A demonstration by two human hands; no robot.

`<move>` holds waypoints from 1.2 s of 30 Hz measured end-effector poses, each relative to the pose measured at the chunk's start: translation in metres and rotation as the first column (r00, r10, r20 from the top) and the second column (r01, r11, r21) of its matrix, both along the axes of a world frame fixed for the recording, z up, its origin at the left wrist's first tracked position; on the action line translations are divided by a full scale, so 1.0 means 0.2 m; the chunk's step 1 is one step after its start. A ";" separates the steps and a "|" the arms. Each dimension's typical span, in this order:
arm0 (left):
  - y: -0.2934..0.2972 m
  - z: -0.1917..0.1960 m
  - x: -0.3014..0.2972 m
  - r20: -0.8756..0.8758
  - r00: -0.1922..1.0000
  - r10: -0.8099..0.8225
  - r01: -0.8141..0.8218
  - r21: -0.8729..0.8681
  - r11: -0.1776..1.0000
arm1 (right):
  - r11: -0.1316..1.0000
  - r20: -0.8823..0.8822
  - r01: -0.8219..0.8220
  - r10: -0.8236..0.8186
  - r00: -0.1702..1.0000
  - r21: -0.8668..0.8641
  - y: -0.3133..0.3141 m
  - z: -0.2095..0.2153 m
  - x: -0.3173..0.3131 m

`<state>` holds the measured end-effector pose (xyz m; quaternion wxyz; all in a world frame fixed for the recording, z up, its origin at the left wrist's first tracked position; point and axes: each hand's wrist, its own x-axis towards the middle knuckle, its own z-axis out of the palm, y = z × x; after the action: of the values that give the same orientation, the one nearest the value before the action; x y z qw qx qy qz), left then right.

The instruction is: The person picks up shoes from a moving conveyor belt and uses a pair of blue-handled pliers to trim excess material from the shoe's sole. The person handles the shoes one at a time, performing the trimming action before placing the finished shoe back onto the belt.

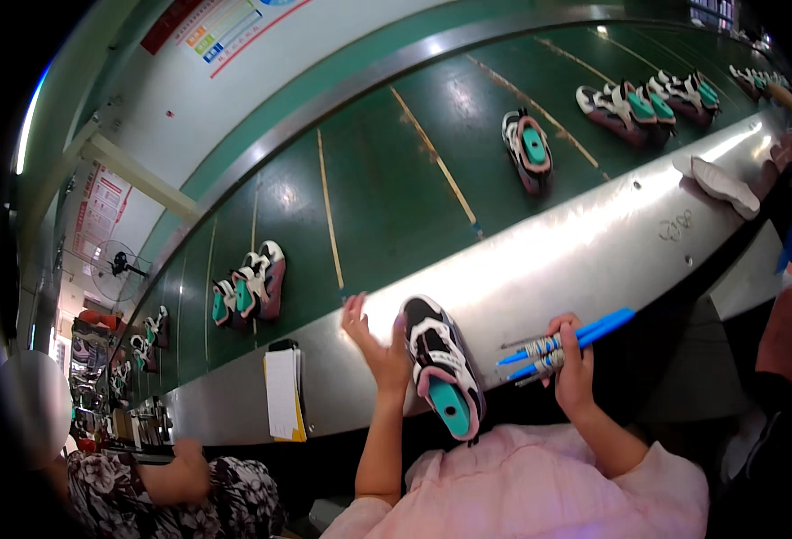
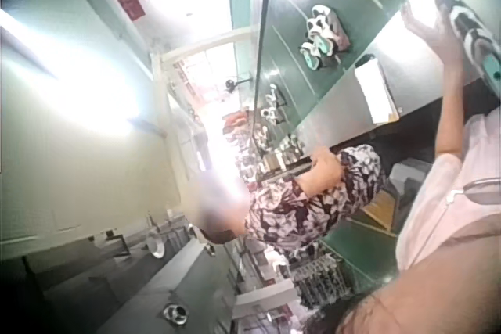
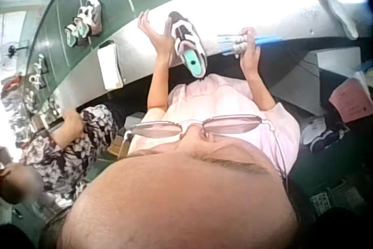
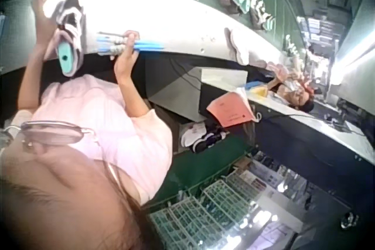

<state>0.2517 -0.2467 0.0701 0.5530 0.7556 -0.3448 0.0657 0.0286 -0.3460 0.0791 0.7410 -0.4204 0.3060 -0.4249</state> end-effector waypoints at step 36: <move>0.35 0.53 -0.34 0.073 0.882 -0.465 0.469 -0.048 0.882 | 0.718 -0.133 -0.408 0.408 0.903 -0.564 0.22 0.64 0.01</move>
<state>0.1835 -0.1773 0.1767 0.5662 0.6299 -0.5305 -0.0360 0.0313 -0.3023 0.2070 0.6527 -0.6820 0.0614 -0.3241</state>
